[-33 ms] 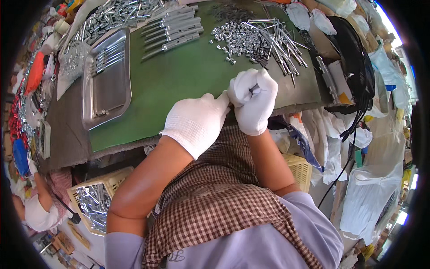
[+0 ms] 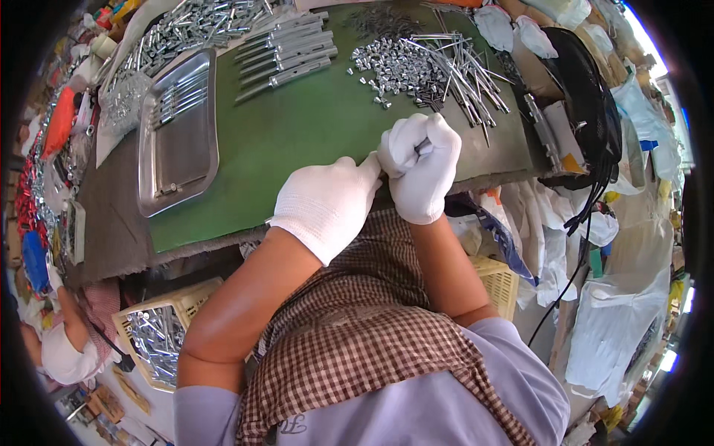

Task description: Assembling small metal rods and pins on a workstation.

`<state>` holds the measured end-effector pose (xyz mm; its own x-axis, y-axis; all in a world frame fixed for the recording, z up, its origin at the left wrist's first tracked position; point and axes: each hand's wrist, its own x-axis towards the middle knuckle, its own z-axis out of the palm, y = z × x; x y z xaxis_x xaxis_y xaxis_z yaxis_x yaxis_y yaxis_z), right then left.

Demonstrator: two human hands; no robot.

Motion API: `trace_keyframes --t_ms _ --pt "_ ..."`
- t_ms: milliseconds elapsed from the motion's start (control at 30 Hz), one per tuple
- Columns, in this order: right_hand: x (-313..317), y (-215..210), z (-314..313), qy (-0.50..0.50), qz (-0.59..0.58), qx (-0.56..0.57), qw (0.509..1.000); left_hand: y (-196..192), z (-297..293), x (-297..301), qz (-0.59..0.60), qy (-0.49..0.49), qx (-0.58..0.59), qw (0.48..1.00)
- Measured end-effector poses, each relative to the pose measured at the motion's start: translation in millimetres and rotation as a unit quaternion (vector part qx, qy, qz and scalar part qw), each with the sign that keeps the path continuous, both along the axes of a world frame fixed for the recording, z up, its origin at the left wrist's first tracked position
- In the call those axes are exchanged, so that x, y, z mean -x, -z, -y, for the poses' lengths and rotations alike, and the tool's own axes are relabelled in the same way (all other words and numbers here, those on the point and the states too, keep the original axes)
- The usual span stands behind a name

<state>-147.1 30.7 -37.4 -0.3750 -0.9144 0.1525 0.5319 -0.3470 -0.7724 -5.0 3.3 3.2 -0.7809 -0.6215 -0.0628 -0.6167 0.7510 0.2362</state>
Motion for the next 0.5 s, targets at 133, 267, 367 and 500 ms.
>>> trace_keyframes --t_ms 133,267,367,500 --pt "6.4 -6.0 1.4 -0.024 0.053 -0.026 0.998 -0.1 -2.1 2.4 0.005 -0.02 0.007 1.0" --pt "30.5 -15.8 -13.4 0.064 -0.324 -0.125 0.936 0.5 1.6 6.4 -0.028 -0.028 0.027 0.999" --pt "38.0 -24.0 -26.4 0.055 -0.612 -0.136 0.777 -3.1 1.9 8.1 -0.025 -0.03 0.036 0.999" --pt "34.4 -14.1 -33.2 0.07 -0.691 -0.104 0.712 -6.8 -5.6 6.6 -0.024 -0.063 0.045 0.997"
